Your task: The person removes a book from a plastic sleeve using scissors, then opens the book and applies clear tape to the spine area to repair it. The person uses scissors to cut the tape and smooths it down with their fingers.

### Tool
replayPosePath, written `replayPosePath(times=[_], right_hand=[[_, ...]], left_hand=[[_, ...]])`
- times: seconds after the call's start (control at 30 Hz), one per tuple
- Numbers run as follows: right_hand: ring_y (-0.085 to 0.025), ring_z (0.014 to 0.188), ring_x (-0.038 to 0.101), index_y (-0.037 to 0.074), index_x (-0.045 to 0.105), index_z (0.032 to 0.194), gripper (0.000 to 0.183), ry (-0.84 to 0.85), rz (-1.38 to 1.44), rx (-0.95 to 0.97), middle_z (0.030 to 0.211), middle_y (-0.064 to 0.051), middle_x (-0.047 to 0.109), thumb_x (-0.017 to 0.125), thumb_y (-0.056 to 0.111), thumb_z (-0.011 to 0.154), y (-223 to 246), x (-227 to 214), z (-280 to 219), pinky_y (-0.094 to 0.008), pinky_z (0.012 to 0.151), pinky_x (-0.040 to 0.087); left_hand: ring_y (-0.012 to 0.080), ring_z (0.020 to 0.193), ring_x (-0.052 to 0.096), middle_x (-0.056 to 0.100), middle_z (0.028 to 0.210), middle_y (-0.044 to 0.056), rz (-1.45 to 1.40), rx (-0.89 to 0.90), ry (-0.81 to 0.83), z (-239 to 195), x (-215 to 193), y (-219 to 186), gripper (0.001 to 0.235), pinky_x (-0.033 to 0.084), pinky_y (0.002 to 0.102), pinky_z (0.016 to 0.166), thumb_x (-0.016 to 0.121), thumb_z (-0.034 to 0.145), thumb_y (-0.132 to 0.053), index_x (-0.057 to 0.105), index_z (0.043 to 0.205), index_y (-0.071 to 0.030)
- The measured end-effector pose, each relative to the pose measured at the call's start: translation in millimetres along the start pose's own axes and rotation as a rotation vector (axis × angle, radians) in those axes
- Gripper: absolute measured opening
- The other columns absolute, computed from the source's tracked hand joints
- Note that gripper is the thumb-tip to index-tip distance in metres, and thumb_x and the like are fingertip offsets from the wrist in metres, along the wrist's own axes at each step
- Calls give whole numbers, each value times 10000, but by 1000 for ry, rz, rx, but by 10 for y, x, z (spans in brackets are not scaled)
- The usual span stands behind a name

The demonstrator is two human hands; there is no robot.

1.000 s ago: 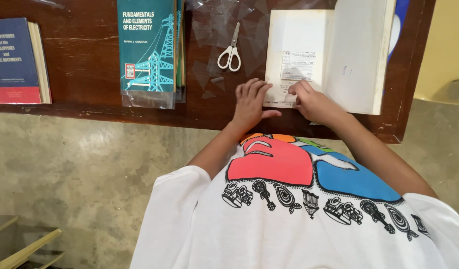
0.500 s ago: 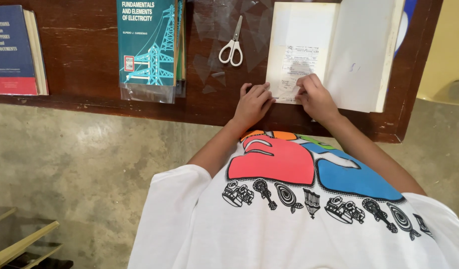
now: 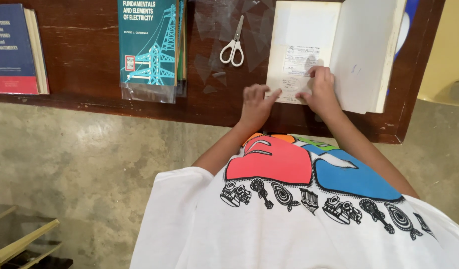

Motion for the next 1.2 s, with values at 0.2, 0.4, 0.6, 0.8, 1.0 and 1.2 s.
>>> replayPosePath(times=[0.2, 0.4, 0.6, 0.8, 1.0, 1.2], right_hand=[[-343, 1100, 515, 47, 444, 1222, 838, 27, -21, 10, 1110, -125, 464, 977, 150, 583, -98, 98, -5, -419, 987, 363], [-356, 1152, 536, 33, 457, 1284, 764, 85, -26, 38, 1179, -142, 495, 930, 136, 693, 138, 9, 150, -420, 1000, 357], [-349, 1032, 663, 189, 731, 1058, 147, 441, -324, -149, 978, -63, 754, 621, 281, 1026, 520, 218, 373, -496, 896, 484], [-301, 1123, 630, 254, 756, 1032, 139, 680, -455, -213, 1070, 6, 769, 663, 327, 959, 581, 473, 479, -474, 900, 455], [-256, 1077, 639, 256, 749, 1039, 220, 657, -517, -263, 1014, 25, 764, 612, 424, 1003, 615, 598, 502, -431, 897, 446], [-234, 1068, 644, 250, 766, 1025, 275, 603, -622, -308, 980, 32, 763, 691, 481, 896, 492, 818, 512, -417, 896, 445]], left_hand=[[385, 1227, 610, 633, 1275, 217, -14, 253, 154, -32, -76, -797, 375, 496, 499, 1041, 489, 1053, -244, 619, 1337, -36], [527, 1278, 541, 538, 1389, 347, 126, 220, 332, -136, 245, -928, 731, 435, 657, 1093, 630, 938, -463, 516, 1415, 78], [577, 1121, 540, 544, 1244, 366, 256, 146, 383, -194, 702, -1029, 913, 473, 740, 974, 556, 868, -686, 560, 1320, 107], [597, 1022, 566, 588, 1153, 369, 374, 247, 435, -173, 751, -1142, 987, 484, 740, 957, 436, 890, -718, 534, 1324, 163], [595, 1030, 551, 587, 1200, 341, 366, 265, 468, -165, 763, -1142, 954, 455, 762, 965, 474, 896, -702, 552, 1316, 150], [577, 1011, 540, 577, 1183, 311, 364, 262, 505, -89, 694, -1149, 898, 443, 767, 948, 441, 910, -689, 579, 1287, 114]])
Point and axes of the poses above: each hand's wrist, its own z-axis towards the middle knuckle, its own x-axis out of the palm, y = z × x, the point moved 10 cm from there along z, towards the middle knuckle
